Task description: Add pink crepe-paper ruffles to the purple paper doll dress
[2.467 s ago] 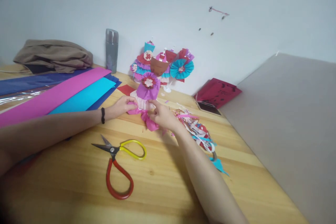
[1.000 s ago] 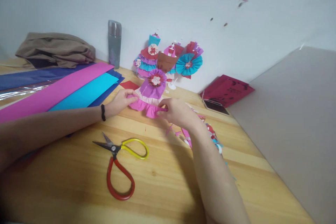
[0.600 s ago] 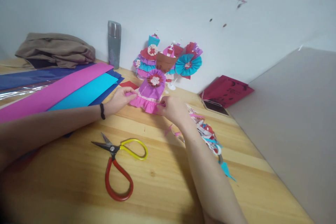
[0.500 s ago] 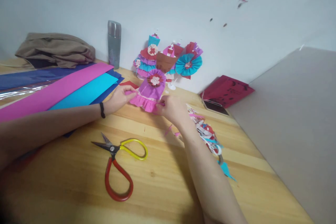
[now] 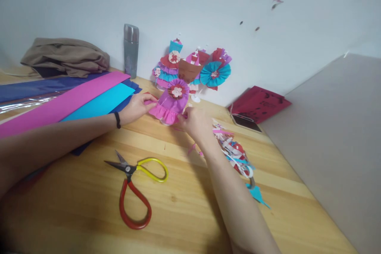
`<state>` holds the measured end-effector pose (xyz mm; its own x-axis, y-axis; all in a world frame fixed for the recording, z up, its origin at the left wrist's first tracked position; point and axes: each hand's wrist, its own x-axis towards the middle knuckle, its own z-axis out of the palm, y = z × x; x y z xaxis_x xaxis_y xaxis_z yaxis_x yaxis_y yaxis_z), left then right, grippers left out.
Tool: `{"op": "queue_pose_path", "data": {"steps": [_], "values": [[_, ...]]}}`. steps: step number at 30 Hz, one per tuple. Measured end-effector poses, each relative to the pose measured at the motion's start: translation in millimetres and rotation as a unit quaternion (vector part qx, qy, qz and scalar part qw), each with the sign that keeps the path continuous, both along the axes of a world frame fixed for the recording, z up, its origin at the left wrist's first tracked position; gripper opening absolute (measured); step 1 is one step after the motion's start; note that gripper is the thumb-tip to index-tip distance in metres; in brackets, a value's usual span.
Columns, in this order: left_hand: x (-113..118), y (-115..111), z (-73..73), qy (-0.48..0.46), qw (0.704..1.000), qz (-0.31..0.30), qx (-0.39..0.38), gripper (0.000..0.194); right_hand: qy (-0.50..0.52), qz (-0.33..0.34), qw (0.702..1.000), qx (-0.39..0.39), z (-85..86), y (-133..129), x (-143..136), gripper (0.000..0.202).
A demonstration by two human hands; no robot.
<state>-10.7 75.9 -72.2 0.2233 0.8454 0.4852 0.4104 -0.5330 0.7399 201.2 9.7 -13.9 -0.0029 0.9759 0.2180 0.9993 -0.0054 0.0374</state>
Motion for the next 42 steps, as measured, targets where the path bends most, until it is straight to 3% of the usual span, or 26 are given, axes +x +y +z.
{"op": "queue_pose_path", "data": {"steps": [16, 22, 31, 42], "values": [[-4, 8, 0.7, 0.008, 1.0, -0.015, -0.001, 0.018, 0.041, 0.042, 0.998, -0.019, -1.1, 1, 4, 0.025], [-4, 7, -0.5, -0.014, 1.0, -0.011, -0.006, 0.044, 0.041, 0.043, 0.998, -0.009, 0.2, 0, 5, 0.023], [-10, 21, 5.0, -0.007, 0.999, -0.042, -0.007, 0.009, 0.051, 0.061, 0.997, -0.025, 2.5, -3, 3, 0.021], [-15, 28, 18.7, -0.042, 0.986, -0.141, -0.078, 0.002, 0.069, 0.104, 0.991, -0.05, 9.0, -8, 3, 0.021]]}}
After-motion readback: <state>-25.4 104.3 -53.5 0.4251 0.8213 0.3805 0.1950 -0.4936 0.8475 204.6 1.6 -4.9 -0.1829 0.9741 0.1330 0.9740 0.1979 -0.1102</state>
